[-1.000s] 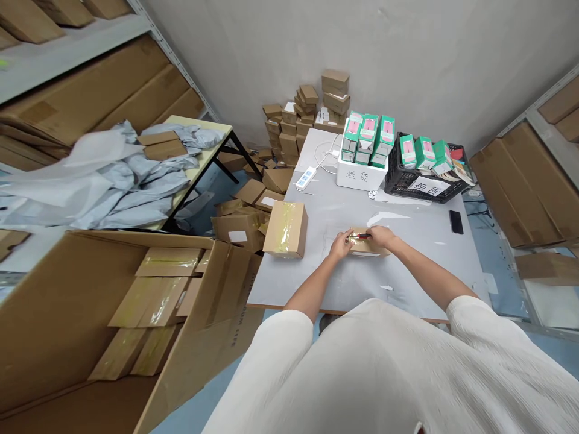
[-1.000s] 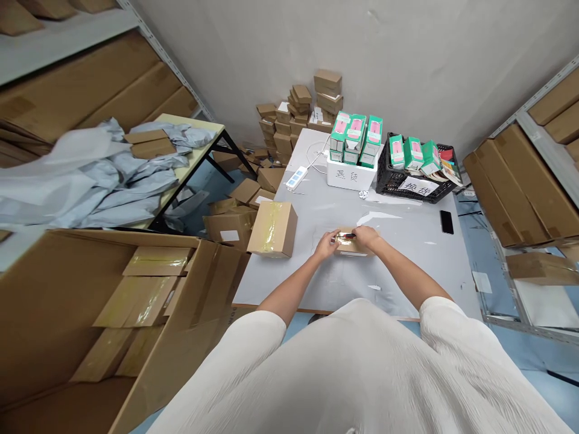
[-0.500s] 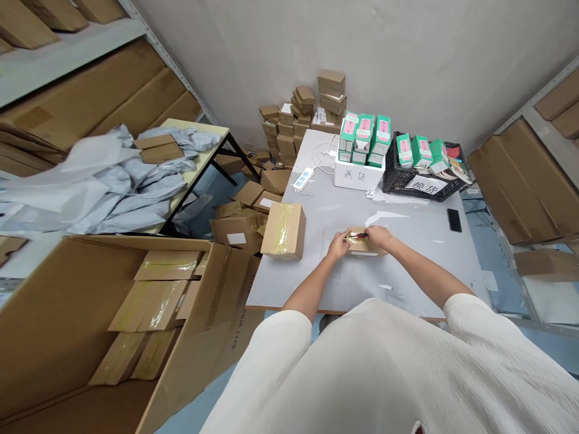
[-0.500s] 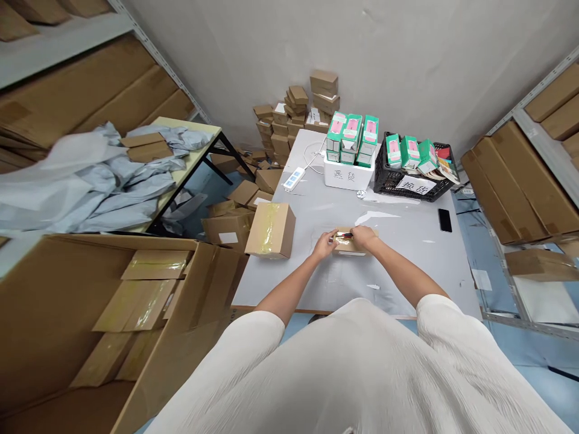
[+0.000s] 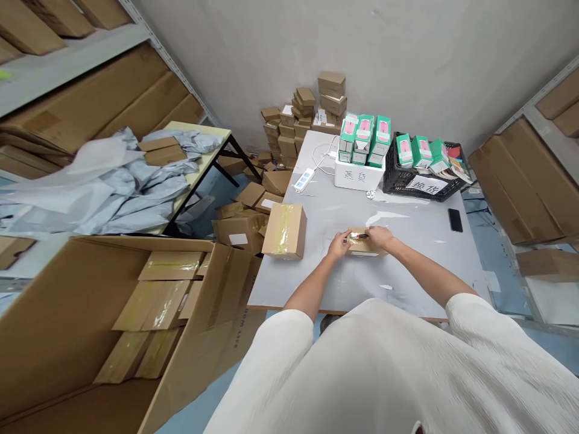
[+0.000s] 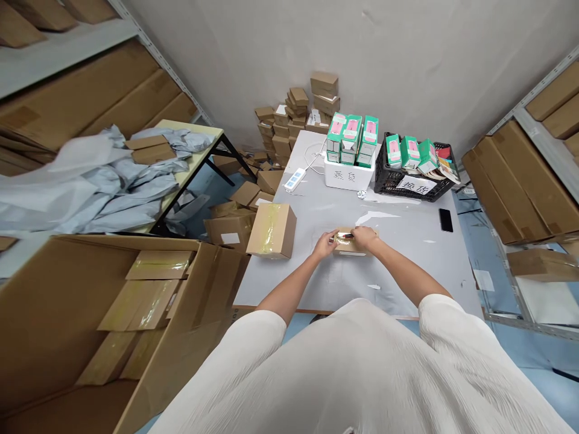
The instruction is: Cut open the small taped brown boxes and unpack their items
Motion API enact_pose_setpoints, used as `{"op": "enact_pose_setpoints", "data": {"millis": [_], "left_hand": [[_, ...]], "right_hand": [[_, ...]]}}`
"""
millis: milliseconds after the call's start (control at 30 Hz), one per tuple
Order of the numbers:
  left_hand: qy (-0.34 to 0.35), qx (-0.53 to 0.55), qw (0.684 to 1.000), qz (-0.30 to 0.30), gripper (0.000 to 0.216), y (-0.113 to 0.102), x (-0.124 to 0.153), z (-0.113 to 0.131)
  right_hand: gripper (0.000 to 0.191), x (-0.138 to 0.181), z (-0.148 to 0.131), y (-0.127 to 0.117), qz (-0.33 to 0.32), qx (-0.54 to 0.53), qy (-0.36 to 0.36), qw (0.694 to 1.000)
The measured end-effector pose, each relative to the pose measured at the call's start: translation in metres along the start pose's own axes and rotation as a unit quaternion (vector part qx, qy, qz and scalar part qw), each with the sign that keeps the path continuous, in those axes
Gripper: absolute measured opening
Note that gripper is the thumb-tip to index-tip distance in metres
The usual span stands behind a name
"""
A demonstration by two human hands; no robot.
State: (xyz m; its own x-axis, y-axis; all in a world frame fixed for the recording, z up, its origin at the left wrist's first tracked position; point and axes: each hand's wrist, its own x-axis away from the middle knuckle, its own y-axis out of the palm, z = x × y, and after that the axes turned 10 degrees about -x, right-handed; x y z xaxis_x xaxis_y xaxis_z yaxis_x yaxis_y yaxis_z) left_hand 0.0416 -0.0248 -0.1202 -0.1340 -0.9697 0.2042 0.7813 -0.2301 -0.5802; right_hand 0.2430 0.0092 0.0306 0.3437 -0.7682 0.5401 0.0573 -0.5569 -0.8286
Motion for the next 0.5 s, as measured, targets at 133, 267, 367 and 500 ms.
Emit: {"op": "enact_pose_setpoints", "data": {"millis": [133, 267, 367, 500], "left_hand": [[-0.001, -0.015, 1.000, 0.000, 0.063, 0.000, -0.001, -0.001], [0.003, -0.025, 1.000, -0.001, 0.063, 0.001, -0.001, -0.003], [0.008, -0.034, 0.999, -0.011, 0.063, 0.001, -0.001, -0.004], [0.007, -0.056, 0.998, -0.014, 0.063, 0.001, -0.001, -0.005]], "right_hand": [[0.035, 0.003, 0.009, 0.003, -0.015, 0.006, 0.020, 1.000], [0.035, 0.006, 0.020, 0.002, -0.020, 0.022, 0.013, 0.999], [0.034, 0.006, 0.024, 0.000, -0.025, 0.033, 0.008, 0.999], [0.033, 0.005, 0.025, -0.004, -0.039, 0.053, 0.019, 0.998]]}}
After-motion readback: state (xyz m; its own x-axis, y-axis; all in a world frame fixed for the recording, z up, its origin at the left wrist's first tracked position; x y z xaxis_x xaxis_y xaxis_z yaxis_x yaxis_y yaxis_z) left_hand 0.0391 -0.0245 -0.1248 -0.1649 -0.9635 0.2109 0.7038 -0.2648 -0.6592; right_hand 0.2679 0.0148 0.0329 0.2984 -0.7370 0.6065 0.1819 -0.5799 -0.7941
